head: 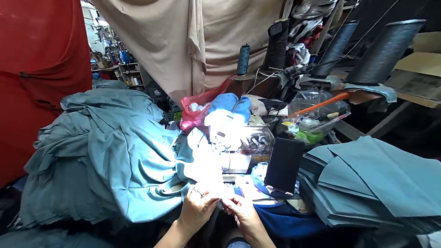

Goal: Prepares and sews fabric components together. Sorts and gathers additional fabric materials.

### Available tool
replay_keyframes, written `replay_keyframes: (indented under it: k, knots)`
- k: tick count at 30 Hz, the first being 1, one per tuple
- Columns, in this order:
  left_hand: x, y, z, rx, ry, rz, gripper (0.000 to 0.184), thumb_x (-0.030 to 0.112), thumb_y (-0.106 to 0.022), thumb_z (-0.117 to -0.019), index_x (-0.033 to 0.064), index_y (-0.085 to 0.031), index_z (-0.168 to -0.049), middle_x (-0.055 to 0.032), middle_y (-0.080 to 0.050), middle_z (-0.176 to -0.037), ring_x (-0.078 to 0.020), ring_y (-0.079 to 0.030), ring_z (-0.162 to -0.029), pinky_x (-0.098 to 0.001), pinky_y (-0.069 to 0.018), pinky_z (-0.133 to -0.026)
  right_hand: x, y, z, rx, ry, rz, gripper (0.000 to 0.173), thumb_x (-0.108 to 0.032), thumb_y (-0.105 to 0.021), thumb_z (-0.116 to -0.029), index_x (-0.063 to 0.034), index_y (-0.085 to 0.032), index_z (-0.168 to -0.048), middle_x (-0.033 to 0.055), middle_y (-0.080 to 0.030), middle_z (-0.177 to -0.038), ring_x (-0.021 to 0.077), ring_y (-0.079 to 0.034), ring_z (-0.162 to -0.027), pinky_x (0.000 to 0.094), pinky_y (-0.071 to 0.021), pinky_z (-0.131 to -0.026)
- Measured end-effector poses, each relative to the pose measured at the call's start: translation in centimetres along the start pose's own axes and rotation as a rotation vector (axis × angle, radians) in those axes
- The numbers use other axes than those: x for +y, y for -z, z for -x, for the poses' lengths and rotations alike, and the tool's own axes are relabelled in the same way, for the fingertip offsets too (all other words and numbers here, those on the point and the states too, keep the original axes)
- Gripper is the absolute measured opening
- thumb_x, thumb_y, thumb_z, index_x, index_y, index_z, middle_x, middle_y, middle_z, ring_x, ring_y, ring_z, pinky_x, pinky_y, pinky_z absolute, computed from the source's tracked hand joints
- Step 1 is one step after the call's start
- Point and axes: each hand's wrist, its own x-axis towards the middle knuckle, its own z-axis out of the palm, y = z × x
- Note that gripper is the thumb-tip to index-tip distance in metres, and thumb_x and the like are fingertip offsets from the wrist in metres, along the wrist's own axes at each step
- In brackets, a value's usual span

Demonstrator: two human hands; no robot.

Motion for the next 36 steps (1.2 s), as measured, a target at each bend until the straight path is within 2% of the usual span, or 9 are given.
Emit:
replay_keyframes:
  k: [12, 16, 17, 20, 22, 24, 27, 33, 36]
  knots:
    - [-0.3, -0.1, 0.6, 0.011, -0.139, 0.017, 0.012, 0.024, -0.07, -0.0965, 0.0169, -0.079, -0.095, 0.0009, -0.072, -0.088, -0.0121, -0.065, -0.092, -0.0284, -0.0503, -0.092, -0.5, -0.7, 0.3, -0.02, -0.005, 0.016, 0.01, -0.003, -0.064, -0.0935, 0.0002, -0.073, -0.091, 0.0046, -0.074, -0.079, 0.0106, -0.072, -0.074, 0.0268, -0.0612, -0.074]
    - [-1.1, -0.9, 0.7, 0.052, -0.203, -0.178, 0.033, 0.053, -0.062, -0.0974, 0.0229, -0.064, -0.109, 0.0018, -0.067, -0.113, -0.0143, -0.059, -0.11, -0.0316, -0.0398, -0.104, -1.0, -1.4, 0.2, 0.016, 0.039, 0.0, 0.007, -0.002, -0.066, -0.0931, 0.0017, -0.072, -0.09, 0.0064, -0.074, -0.079, 0.0122, -0.072, -0.074, 0.0283, -0.0614, -0.075]
    - [-1.6, -1.2, 0.3, 0.067, -0.204, -0.262, 0.031, 0.051, -0.063, -0.0955, 0.0228, -0.062, -0.107, 0.0007, -0.069, -0.111, -0.0173, -0.061, -0.108, -0.0346, -0.0417, -0.102, -1.2, -1.5, 0.1, 0.022, 0.058, 0.013, 0.007, -0.001, -0.066, -0.0927, 0.0015, -0.071, -0.088, 0.0058, -0.073, -0.078, 0.0124, -0.071, -0.073, 0.0285, -0.0611, -0.074]
    - [-3.1, -1.4, -2.1, 0.097, -0.196, -0.412, 0.014, 0.017, -0.065, -0.0833, 0.0205, -0.075, -0.093, -0.0036, -0.072, -0.085, -0.0248, -0.068, -0.089, -0.0426, -0.0494, -0.086, -0.5, -1.2, -0.1, 0.049, 0.107, 0.147, 0.009, 0.002, -0.063, -0.0906, -0.0009, -0.067, -0.083, 0.0021, -0.069, -0.072, 0.0104, -0.069, -0.067, 0.0269, -0.0603, -0.068]
    - [-3.1, -1.4, -3.8, 0.031, -0.172, -0.495, 0.024, 0.011, -0.071, -0.0818, 0.0254, -0.08, -0.099, -0.0038, -0.075, -0.092, -0.025, -0.069, -0.089, -0.0453, -0.0498, -0.082, 0.4, -0.7, -0.3, 0.062, 0.076, 0.237, 0.01, 0.002, -0.063, -0.0901, -0.0018, -0.066, -0.081, 0.0, -0.067, -0.068, 0.0081, -0.066, -0.062, 0.0252, -0.0589, -0.065]
    - [-2.5, -1.6, -4.9, -0.088, -0.111, -0.539, 0.042, 0.006, -0.073, -0.082, 0.0294, -0.078, -0.117, -0.0079, -0.074, -0.108, -0.0297, -0.069, -0.101, -0.0535, -0.0484, -0.091, 1.0, -0.5, -0.3, 0.08, 0.052, 0.275, 0.01, 0.003, -0.063, -0.0896, -0.0013, -0.065, -0.081, -0.0007, -0.066, -0.065, 0.007, -0.065, -0.059, 0.0237, -0.0577, -0.062]
    - [-1.2, -1.2, -6.0, -0.398, 0.051, -0.565, 0.07, -0.003, -0.067, -0.0838, 0.0335, -0.062, -0.143, -0.0099, -0.065, -0.138, -0.0337, -0.059, -0.129, -0.0682, -0.0274, -0.113, 0.9, -0.6, 0.1, 0.112, 0.052, 0.3, 0.009, 0.003, -0.063, -0.0886, -0.0013, -0.066, -0.081, -0.0014, -0.065, -0.064, 0.0058, -0.064, -0.058, 0.0221, -0.0565, -0.061]
    - [-1.2, -0.6, -6.8, -0.552, 0.136, -0.551, 0.07, -0.003, -0.062, -0.0862, 0.0275, -0.055, -0.149, -0.0149, -0.06, -0.144, -0.0398, -0.054, -0.135, -0.074, -0.0193, -0.115, 0.6, -0.7, -1.2, 0.151, 0.1, 0.269, 0.011, 0.004, -0.063, -0.0909, -0.0007, -0.066, -0.081, -0.0004, -0.067, -0.066, 0.0056, -0.065, -0.06, 0.0221, -0.0569, -0.062]
    - [-2.0, -0.2, -7.5, -0.504, 0.081, -0.494, 0.064, -0.005, -0.063, -0.0836, 0.0213, -0.064, -0.141, -0.0152, -0.061, -0.143, -0.0411, -0.054, -0.135, -0.072, -0.0269, -0.113, -0.9, -1.1, -3.9, 0.136, 0.128, 0.299, 0.014, 0.0, -0.062, -0.0939, -0.0021, -0.065, -0.081, -0.003, -0.065, -0.066, 0.0035, -0.062, -0.06, 0.0208, -0.0532, -0.061]
